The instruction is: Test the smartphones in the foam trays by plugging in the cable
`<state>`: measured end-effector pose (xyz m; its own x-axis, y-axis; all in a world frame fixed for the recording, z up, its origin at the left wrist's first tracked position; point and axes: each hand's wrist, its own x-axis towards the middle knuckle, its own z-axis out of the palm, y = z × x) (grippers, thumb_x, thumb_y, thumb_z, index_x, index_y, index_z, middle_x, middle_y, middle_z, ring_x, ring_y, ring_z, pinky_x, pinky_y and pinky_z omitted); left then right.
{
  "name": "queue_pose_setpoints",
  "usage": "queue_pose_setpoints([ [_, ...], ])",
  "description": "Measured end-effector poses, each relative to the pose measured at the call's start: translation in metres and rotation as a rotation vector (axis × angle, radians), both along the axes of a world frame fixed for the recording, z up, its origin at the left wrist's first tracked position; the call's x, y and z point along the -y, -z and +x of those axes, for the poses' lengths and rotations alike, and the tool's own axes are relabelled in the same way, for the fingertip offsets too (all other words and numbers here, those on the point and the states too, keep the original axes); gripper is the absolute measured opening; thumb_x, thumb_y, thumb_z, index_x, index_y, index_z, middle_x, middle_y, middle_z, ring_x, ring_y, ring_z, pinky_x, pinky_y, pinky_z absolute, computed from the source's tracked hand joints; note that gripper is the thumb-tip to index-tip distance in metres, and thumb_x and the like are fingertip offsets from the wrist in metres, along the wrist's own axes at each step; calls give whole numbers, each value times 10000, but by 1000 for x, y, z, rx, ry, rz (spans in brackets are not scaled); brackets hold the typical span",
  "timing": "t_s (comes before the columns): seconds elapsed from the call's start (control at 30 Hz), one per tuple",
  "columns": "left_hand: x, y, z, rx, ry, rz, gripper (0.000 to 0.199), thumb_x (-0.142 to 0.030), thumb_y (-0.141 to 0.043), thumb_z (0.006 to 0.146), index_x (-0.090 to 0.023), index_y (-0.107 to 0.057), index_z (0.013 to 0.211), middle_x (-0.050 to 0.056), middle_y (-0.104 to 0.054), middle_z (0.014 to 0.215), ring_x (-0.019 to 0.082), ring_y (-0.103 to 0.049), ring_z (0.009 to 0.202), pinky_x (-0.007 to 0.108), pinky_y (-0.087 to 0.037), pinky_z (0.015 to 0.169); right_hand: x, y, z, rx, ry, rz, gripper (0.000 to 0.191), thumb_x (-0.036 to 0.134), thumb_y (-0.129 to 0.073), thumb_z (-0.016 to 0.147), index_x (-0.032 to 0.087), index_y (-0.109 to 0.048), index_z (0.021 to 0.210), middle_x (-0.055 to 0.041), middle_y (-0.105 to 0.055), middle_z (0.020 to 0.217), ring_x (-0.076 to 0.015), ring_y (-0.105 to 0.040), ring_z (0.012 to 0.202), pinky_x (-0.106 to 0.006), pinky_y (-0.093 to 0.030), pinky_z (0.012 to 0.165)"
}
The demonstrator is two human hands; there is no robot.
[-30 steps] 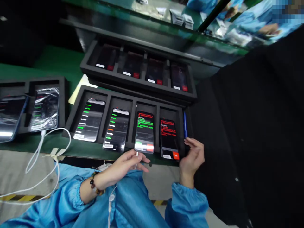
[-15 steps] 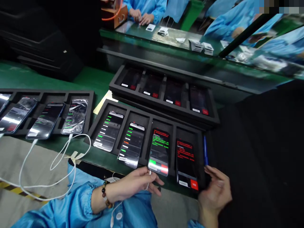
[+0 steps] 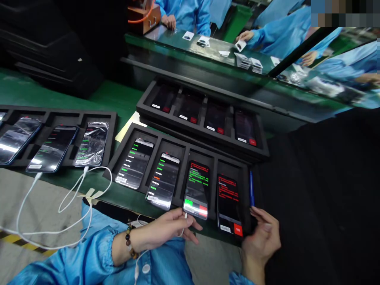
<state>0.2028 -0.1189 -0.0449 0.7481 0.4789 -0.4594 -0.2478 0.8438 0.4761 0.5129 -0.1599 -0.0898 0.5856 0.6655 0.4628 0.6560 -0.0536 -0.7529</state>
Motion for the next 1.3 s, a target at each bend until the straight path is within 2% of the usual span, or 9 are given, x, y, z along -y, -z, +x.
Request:
queue_pose_setpoints([
  [0.2,3,5,0,19,-18,25,537,-693,-909,878,-229,-743,1094,153,-759,1338,265,-783,981,416,-501,1002,-1,-6,-4,13,33,-40,577,788,-470,1029,267,-718,1014,-163,-718,1050,-450,-745,1021,-689,-609,908],
  [0.37,4,8,4,-6,-35,6,631,-771,-961,758,-250,-783,1065,126,-774,1284,262,-796,936,416,-517,971,-8,-15,-10,63,56,-69,650,870,-439,997,277,-704,966,-182,-717,1000,-473,-756,981,-690,-621,851],
  [0.53,4,9,3,-25,-38,8,670,-741,-968,778,-195,-772,1113,153,-761,1349,237,-791,954,380,-523,959,2,-49,-46,105,49,-113,454,653,-537,1091,244,-733,1087,-153,-753,1099,-402,-753,1089,-644,-594,995],
  [0.63,3,7,2,-22,-45,-1,664,-703,-966,812,-167,-748,1139,171,-761,1348,233,-782,957,382,-533,971,11,-71,-81,120,-179,-114,206,385,-627,1104,275,-737,1240,-105,-780,1214,-335,-742,1187,-575,-575,1049],
  [0.77,3,3,3,1,-59,-30,675,-653,-988,812,-163,-741,1205,152,-767,1307,234,-761,971,403,-544,1017,12,-83,-117,336,-571,-227,338,239,-572,1113,331,-687,1418,-52,-811,1343,-320,-696,1333,-565,-473,1148],
  [0.93,4,-1,6,-36,-90,-32,660,-621,-993,816,-179,-758,1246,105,-768,1202,240,-717,1036,370,-537,983,7,-81,-131,411,-682,-327,488,190,-500,1131,380,-596,1570,23,-802,1421,-298,-653,1421,-551,-390,1207],
  [1.1,1,-7,7,-116,-95,-8,706,-701,-973,772,-130,-740,1117,68,-729,982,167,-669,794,285,-479,748,10,-74,-92,355,-505,-223,390,266,-519,1145,350,-676,1492,-32,-810,1377,-302,-693,1375,-556,-456,1187],
  [1.2,4,-10,12,-219,-98,40,665,-740,-910,786,-146,-671,965,-69,-441,646,75,-356,550,234,-248,532,11,-60,-51,193,-243,-144,336,378,-497,1167,263,-752,1354,-101,-800,1336,-317,-706,1338,-571,-514,1168],
  [1.3,14,-10,19,-314,-119,58,677,-819,-831,801,-222,-513,823,-113,-263,593,68,-182,496,240,-117,467,5,-46,-20,14,-114,-129,452,507,-439,1186,213,-750,1332,-138,-783,1352,-311,-718,1308,-572,-535,1169],
])
